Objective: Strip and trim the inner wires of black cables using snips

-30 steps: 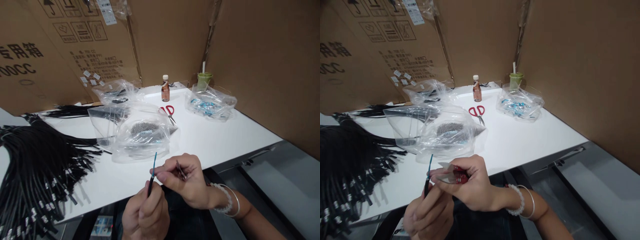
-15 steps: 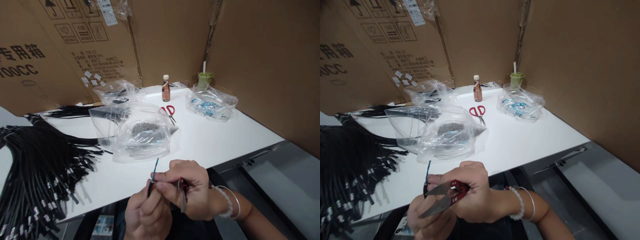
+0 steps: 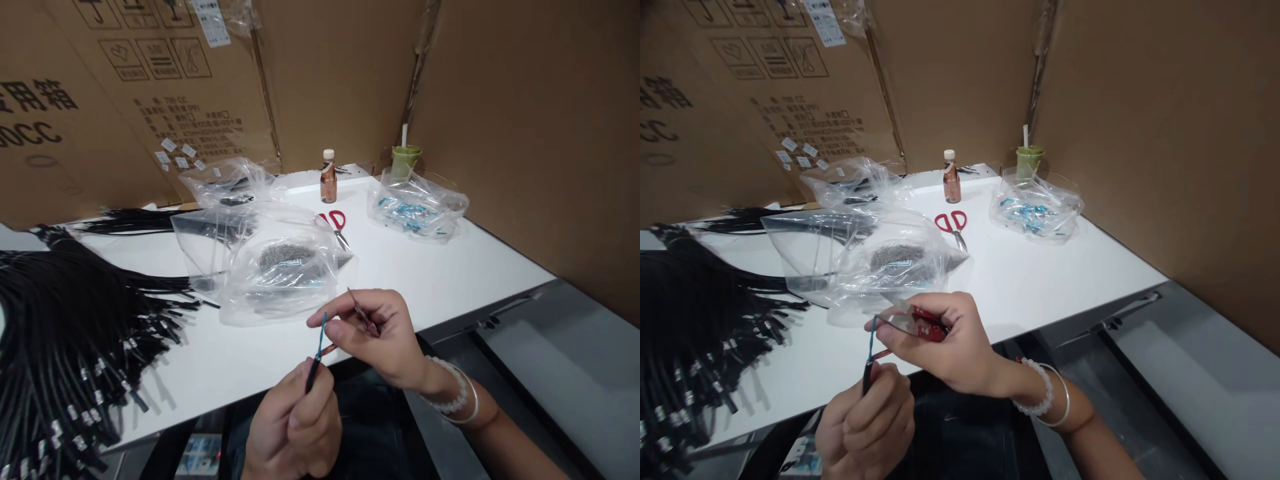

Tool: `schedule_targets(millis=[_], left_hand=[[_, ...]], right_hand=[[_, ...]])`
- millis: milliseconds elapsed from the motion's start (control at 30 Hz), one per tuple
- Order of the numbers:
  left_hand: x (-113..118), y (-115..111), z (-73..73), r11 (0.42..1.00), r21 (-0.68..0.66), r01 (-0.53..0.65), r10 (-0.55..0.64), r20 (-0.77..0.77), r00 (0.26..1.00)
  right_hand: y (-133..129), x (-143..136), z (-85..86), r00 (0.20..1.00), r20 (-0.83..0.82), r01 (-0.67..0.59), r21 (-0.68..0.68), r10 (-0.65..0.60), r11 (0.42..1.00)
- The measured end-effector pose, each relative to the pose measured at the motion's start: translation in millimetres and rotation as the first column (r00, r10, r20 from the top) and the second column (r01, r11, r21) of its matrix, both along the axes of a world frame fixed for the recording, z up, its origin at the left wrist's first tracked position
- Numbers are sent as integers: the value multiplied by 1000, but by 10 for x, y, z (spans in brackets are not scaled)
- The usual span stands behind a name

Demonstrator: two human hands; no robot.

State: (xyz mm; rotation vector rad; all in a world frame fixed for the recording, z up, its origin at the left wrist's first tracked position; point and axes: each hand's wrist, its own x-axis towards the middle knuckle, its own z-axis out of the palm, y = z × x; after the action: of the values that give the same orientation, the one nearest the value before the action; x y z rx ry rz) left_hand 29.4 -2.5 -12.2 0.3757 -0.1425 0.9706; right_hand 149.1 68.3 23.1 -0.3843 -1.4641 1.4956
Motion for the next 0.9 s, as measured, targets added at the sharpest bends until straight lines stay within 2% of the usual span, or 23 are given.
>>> schedule_targets(millis=[167,300,433,633,900], left_hand=[[-8,9,-101,999,-2,43,-43,6,999],[-29,19,-91,997,-24,71,-71,12,997],[-38,16,-73,995,-39,88,-88,6,996],[-44,16,-69,994,-66,85,-85,2,996],[4,27,-96,996,-72,61,-61,4,998]], right_hand=[[63,57,-16,998,8,-69,-43,70,997],[69,85,0,998,-20,-54,-33,54,998],[75,96,2,999,7,-51,-49,51,998],[90,104,-6,997,67,-22,8,21,1000],[97,123,-28,992,96,-80,-17,81,997]])
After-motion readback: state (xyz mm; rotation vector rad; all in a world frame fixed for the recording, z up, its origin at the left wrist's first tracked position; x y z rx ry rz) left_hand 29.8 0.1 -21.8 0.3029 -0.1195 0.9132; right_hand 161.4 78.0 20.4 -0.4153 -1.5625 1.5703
